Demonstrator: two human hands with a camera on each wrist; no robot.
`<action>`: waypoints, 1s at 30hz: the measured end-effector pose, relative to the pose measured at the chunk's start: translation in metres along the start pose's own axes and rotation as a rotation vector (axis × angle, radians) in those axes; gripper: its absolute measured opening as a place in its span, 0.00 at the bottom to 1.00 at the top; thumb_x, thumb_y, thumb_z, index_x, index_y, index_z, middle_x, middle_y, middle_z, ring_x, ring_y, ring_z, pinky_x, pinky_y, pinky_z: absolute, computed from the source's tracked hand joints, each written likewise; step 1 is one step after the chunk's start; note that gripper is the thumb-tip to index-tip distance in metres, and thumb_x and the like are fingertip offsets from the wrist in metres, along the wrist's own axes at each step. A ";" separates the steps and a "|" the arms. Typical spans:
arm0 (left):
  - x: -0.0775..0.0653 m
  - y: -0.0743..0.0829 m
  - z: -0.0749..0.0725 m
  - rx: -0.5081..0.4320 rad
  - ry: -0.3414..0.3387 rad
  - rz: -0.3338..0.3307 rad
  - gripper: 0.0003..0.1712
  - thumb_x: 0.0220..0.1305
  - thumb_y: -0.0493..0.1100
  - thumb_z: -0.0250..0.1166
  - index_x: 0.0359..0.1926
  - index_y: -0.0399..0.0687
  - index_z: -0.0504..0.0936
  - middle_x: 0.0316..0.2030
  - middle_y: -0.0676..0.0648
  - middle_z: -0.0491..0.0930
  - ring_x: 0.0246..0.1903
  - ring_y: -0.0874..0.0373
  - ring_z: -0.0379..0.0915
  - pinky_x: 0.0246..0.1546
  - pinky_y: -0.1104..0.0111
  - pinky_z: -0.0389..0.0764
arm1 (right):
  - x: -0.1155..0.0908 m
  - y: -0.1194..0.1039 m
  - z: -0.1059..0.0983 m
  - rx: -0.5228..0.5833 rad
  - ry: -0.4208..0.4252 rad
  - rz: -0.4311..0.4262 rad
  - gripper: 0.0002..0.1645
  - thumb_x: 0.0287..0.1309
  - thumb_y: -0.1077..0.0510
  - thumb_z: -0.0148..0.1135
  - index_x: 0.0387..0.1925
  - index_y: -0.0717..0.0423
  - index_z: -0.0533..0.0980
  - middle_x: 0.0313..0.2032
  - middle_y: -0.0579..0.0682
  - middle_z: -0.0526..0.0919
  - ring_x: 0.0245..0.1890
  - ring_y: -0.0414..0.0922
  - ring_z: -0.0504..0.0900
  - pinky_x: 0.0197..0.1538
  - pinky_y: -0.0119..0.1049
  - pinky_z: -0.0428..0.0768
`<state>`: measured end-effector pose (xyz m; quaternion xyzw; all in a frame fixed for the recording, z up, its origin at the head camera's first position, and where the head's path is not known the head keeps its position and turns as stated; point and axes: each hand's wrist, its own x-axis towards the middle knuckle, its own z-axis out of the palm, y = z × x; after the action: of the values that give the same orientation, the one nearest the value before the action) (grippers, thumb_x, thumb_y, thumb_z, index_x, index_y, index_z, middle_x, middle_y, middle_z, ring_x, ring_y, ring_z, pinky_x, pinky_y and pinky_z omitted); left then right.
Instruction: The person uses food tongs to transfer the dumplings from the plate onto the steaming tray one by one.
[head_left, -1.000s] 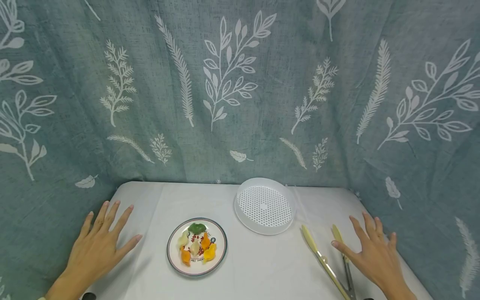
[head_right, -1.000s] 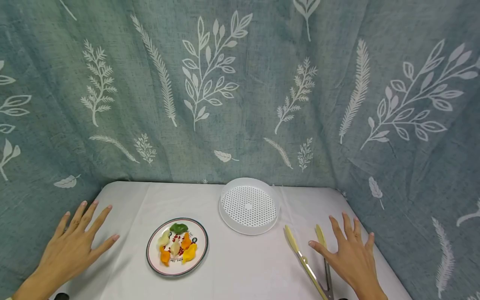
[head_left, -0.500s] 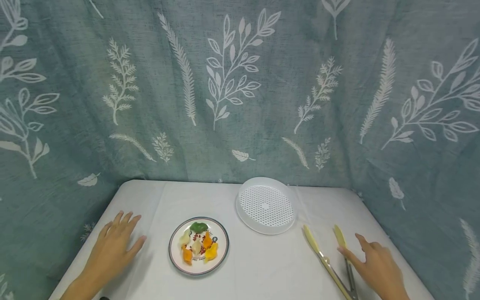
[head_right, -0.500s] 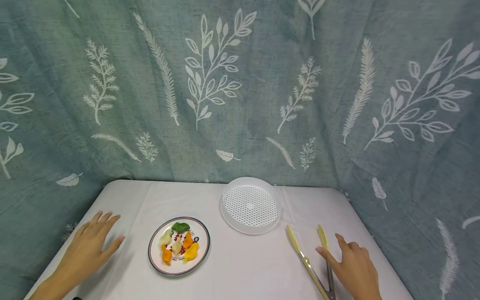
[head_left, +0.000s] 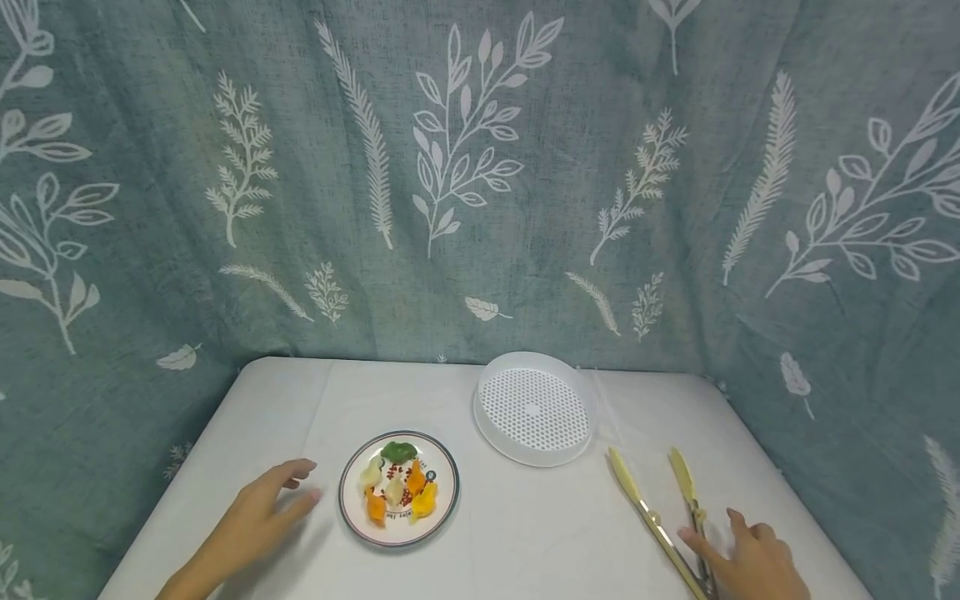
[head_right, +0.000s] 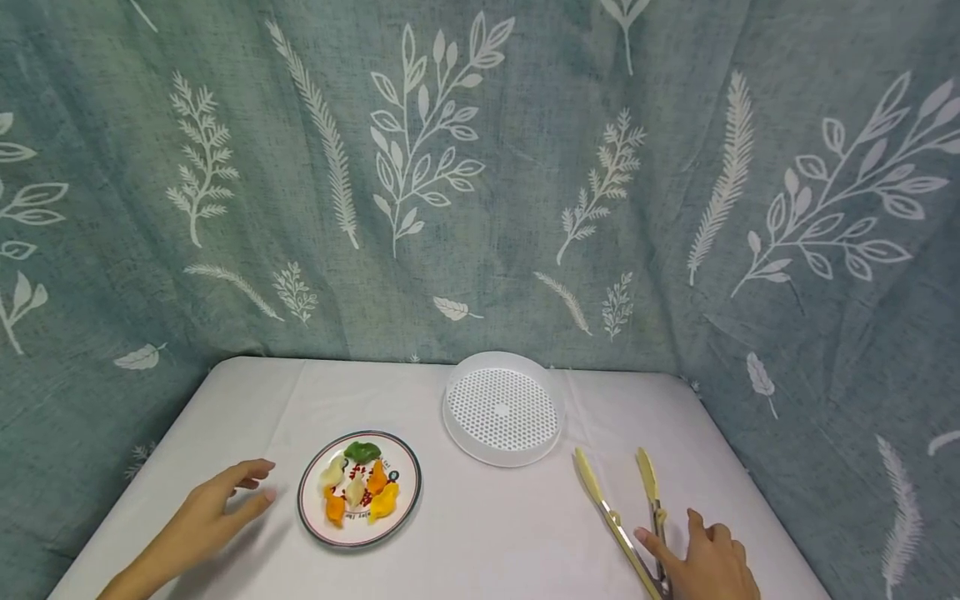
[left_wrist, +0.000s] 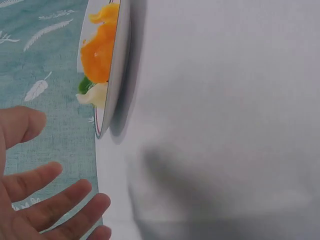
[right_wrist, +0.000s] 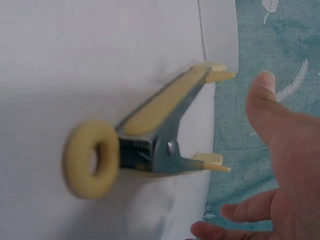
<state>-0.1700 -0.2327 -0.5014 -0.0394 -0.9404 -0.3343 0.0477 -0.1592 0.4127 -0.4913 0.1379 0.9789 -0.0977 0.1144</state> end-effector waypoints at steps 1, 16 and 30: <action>0.001 0.000 0.002 -0.010 -0.012 -0.006 0.30 0.70 0.57 0.67 0.63 0.43 0.78 0.56 0.42 0.81 0.53 0.45 0.78 0.54 0.43 0.76 | -0.001 -0.001 0.002 0.002 -0.014 0.025 0.76 0.54 0.12 0.48 0.62 0.86 0.61 0.40 0.72 0.75 0.43 0.68 0.77 0.47 0.66 0.77; 0.004 0.008 0.026 -0.102 -0.073 -0.058 0.33 0.63 0.60 0.72 0.61 0.47 0.78 0.51 0.47 0.82 0.48 0.55 0.78 0.51 0.50 0.79 | -0.013 -0.028 0.023 0.011 0.052 0.017 0.76 0.47 0.12 0.57 0.57 0.86 0.64 0.34 0.66 0.74 0.37 0.62 0.77 0.41 0.61 0.80; 0.011 0.011 0.040 -0.117 -0.112 -0.100 0.35 0.59 0.59 0.75 0.61 0.47 0.77 0.45 0.52 0.81 0.40 0.61 0.75 0.41 0.61 0.78 | -0.010 -0.042 0.033 0.030 0.117 0.027 0.80 0.41 0.12 0.62 0.55 0.89 0.62 0.30 0.64 0.70 0.30 0.55 0.72 0.33 0.50 0.79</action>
<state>-0.1826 -0.1984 -0.5236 -0.0138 -0.9214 -0.3877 -0.0242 -0.1556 0.3638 -0.5137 0.1583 0.9804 -0.1027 0.0561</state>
